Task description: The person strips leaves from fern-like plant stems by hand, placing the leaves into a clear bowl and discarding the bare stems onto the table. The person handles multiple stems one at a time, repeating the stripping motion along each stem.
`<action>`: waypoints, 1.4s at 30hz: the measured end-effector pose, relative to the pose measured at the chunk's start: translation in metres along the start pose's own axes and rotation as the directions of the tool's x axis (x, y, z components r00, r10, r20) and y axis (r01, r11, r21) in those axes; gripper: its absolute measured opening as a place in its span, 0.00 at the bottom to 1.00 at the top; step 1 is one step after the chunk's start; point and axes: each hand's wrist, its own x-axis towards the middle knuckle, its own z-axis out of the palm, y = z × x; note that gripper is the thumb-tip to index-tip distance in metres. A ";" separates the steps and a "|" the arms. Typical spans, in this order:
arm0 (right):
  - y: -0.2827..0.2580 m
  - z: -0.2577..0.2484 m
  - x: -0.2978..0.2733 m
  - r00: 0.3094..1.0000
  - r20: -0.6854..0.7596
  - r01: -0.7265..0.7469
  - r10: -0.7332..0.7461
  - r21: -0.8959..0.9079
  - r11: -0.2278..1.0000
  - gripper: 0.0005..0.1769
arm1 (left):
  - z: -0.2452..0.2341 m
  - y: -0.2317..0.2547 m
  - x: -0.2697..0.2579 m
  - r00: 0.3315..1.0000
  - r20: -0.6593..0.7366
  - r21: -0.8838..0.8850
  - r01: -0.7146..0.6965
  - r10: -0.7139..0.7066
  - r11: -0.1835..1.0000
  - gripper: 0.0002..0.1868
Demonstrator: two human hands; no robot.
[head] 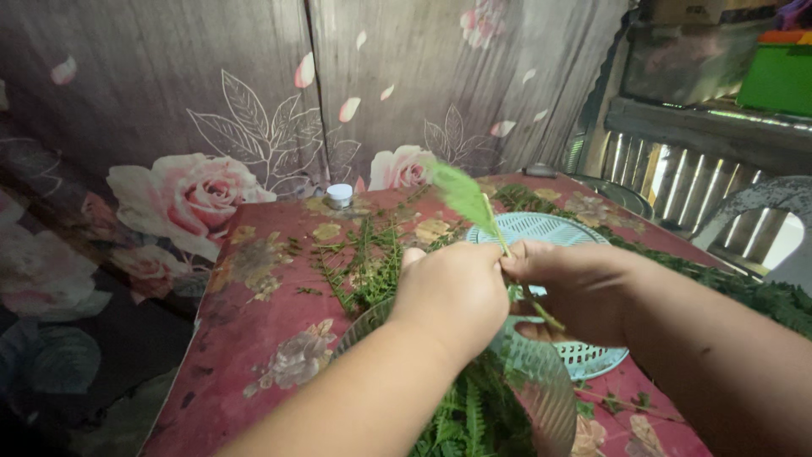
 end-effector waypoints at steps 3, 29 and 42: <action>0.004 -0.005 0.000 0.999 -0.030 0.018 -0.019 -0.021 1.000 0.10 | -0.003 -0.002 0.001 0.995 0.099 0.021 0.005 -0.007 1.000 0.16; -0.005 -0.003 0.029 0.899 -0.238 -0.007 -0.367 -0.846 0.533 0.15 | -0.019 -0.017 -0.007 0.960 -0.185 -0.068 0.202 -0.211 0.977 0.14; -0.013 0.004 0.032 0.927 -0.230 0.005 -0.296 -0.782 0.624 0.17 | -0.009 -0.016 0.012 0.928 0.125 -0.075 0.361 -0.350 0.930 0.15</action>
